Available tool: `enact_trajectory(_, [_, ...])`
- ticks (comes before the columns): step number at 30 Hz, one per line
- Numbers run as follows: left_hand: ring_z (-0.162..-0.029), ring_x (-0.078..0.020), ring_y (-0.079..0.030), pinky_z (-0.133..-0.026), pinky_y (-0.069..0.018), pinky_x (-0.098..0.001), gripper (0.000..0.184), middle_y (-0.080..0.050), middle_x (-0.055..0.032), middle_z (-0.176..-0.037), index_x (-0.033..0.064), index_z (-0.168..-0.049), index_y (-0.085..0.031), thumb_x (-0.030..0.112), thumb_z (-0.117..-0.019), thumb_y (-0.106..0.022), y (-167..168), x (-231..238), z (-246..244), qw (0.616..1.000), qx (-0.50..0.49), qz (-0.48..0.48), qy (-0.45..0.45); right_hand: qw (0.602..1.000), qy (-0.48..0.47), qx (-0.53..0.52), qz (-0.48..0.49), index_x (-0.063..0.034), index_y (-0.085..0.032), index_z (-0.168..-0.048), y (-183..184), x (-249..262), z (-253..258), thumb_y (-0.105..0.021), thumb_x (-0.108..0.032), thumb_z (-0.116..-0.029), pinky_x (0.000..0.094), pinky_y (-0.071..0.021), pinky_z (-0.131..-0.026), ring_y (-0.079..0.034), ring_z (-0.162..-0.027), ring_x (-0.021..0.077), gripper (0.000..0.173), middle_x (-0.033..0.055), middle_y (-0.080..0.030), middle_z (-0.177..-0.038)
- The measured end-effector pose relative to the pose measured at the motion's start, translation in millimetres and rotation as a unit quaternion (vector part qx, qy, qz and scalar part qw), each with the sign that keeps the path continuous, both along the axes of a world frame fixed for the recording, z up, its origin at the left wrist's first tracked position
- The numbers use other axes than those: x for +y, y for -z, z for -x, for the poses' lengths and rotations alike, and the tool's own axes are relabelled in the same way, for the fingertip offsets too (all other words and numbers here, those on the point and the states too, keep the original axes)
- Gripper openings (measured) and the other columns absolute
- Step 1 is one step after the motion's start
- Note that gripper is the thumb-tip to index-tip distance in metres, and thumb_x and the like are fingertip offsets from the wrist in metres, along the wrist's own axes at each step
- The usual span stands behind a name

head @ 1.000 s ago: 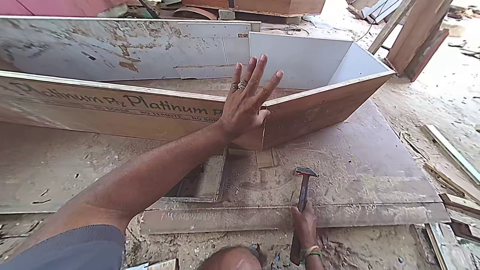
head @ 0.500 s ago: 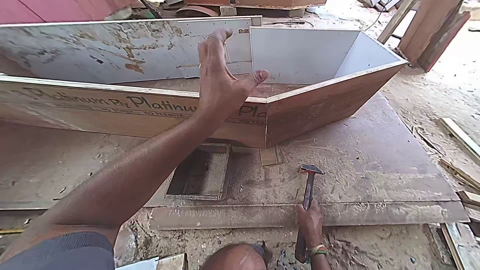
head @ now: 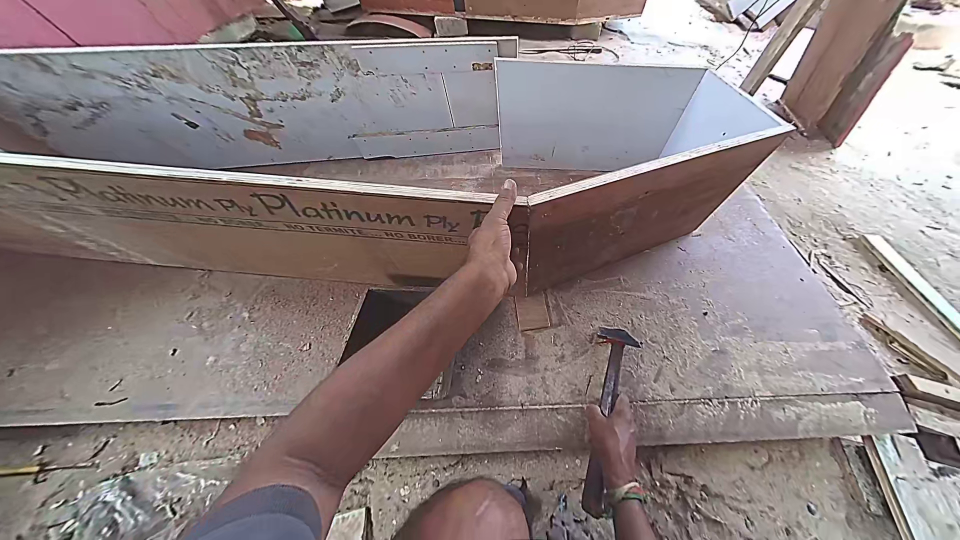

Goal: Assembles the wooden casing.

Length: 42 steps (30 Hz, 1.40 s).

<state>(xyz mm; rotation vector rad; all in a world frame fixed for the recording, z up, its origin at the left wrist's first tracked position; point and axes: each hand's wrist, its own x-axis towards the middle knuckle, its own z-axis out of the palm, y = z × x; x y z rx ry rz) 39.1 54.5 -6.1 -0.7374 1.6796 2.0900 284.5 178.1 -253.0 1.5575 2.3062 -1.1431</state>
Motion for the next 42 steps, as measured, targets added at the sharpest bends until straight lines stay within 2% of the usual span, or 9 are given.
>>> enact_trajectory(7, [-0.122,-0.0333,-0.061,-0.089,-0.0527,-0.0616,0.073,-0.061,-0.0146,-0.135,0.0124,-0.148,-0.045,0.063,-0.0962,-0.06,3,-2,-18,0.994,0.091,0.054,0.023,0.999,0.003,-0.01,0.033,-0.0061,-0.055,-0.139,-11,1,-10,-0.069,-0.031,-0.0929,0.0588,-0.0561,-0.088,-0.071,-0.102,0.0371,0.054,0.0212,-0.071,-0.112])
enact_trajectory(13, [-0.12,-0.0423,-0.057,-0.084,-0.0504,-0.0657,0.068,-0.051,-0.023,-0.142,0.0136,-0.151,-0.04,0.051,-0.0981,-0.061,69,-21,-22,0.996,-0.047,0.07,0.034,0.999,0.01,-0.006,0.037,-0.0068,-0.053,-0.139,-4,-8,-11,-0.068,-0.032,-0.0899,0.0575,-0.0561,-0.087,-0.072,-0.102,0.0358,0.057,0.0203,-0.072,-0.111])
enact_trajectory(16, [-0.133,-0.0372,-0.049,-0.096,-0.0481,-0.0586,0.08,-0.04,-0.0212,-0.155,0.012,-0.158,-0.026,0.044,-0.0972,-0.067,74,-35,-50,0.988,0.103,0.107,0.036,0.999,0.019,-0.004,0.033,-0.0059,-0.054,-0.136,0,-6,-16,-0.07,-0.034,-0.0899,0.0578,-0.0563,-0.087,-0.072,-0.101,0.036,0.056,0.0206,-0.072,-0.111])
enact_trajectory(19, [-0.139,-0.0288,-0.045,-0.112,-0.0423,-0.0388,0.084,-0.04,-0.0268,-0.154,-0.0032,-0.153,-0.033,0.044,-0.0936,-0.069,55,-55,-55,0.887,0.406,0.216,0.04,0.998,0.034,0.009,0.044,-0.0056,-0.055,-0.135,-1,-8,-20,-0.07,-0.033,-0.0896,0.0587,-0.0557,-0.086,-0.071,-0.101,0.0369,0.055,0.0212,-0.072,-0.11])
enact_trajectory(22, [-0.144,-0.0469,-0.038,-0.119,-0.0314,-0.0534,0.082,-0.041,-0.0363,-0.15,-0.0084,-0.143,-0.048,0.058,-0.0963,-0.059,27,-71,-16,0.7,0.622,0.35,0.027,0.998,0.036,0.009,0.047,-0.0065,-0.056,-0.134,1,-8,-16,-0.069,-0.031,-0.0892,0.0582,-0.0568,-0.083,-0.072,-0.098,0.0366,0.053,0.0213,-0.072,-0.108])
enact_trajectory(26, [-0.155,-0.0498,-0.01,-0.12,-0.0133,-0.0728,0.097,-0.015,-0.0269,-0.168,0.0185,-0.162,-0.034,0.085,-0.0917,-0.023,7,-74,47,0.589,0.585,0.543,0.126,0.999,0.03,-0.002,0.042,-0.0064,-0.056,-0.134,2,-7,-16,-0.069,-0.03,-0.09,0.0577,-0.0569,-0.084,-0.072,-0.098,0.0367,0.052,0.0211,-0.072,-0.108])
enact_trajectory(29, [-0.152,-0.0564,-0.015,-0.116,-0.0128,-0.0782,0.108,-0.021,-0.0324,-0.165,0.017,-0.162,-0.034,0.09,-0.0859,-0.01,25,-75,51,0.521,0.578,0.6,0.186,0.998,0.033,-0.002,0.045,-0.0063,-0.056,-0.134,0,-7,-15,-0.069,-0.03,-0.0896,0.0578,-0.0566,-0.085,-0.072,-0.099,0.0366,0.052,0.0211,-0.072,-0.11])
enact_trajectory(34, [-0.155,-0.0495,-0.015,-0.119,-0.0087,-0.0745,0.111,-0.024,-0.0236,-0.167,0.0209,-0.161,-0.035,0.095,-0.0824,-0.012,51,-92,19,0.535,0.574,0.589,0.193,0.998,0.04,-0.005,0.058,-0.0058,-0.055,-0.135,0,-6,-15,-0.069,-0.032,-0.0908,0.0575,-0.0565,-0.085,-0.072,-0.099,0.036,0.053,0.0209,-0.071,-0.111])
enact_trajectory(42, [-0.155,-0.0513,-0.012,-0.12,-0.0053,-0.0729,0.111,-0.022,-0.0295,-0.166,0.0136,-0.159,-0.04,0.093,-0.0823,-0.031,48,-89,2,0.6,0.55,0.552,0.184,0.993,0.047,0.046,0.095,-0.0026,-0.056,-0.132,5,-1,-22,-0.069,-0.027,-0.0908,0.0548,-0.0583,-0.079,-0.073,-0.088,0.0338,0.05,0.0211,-0.071,-0.104])
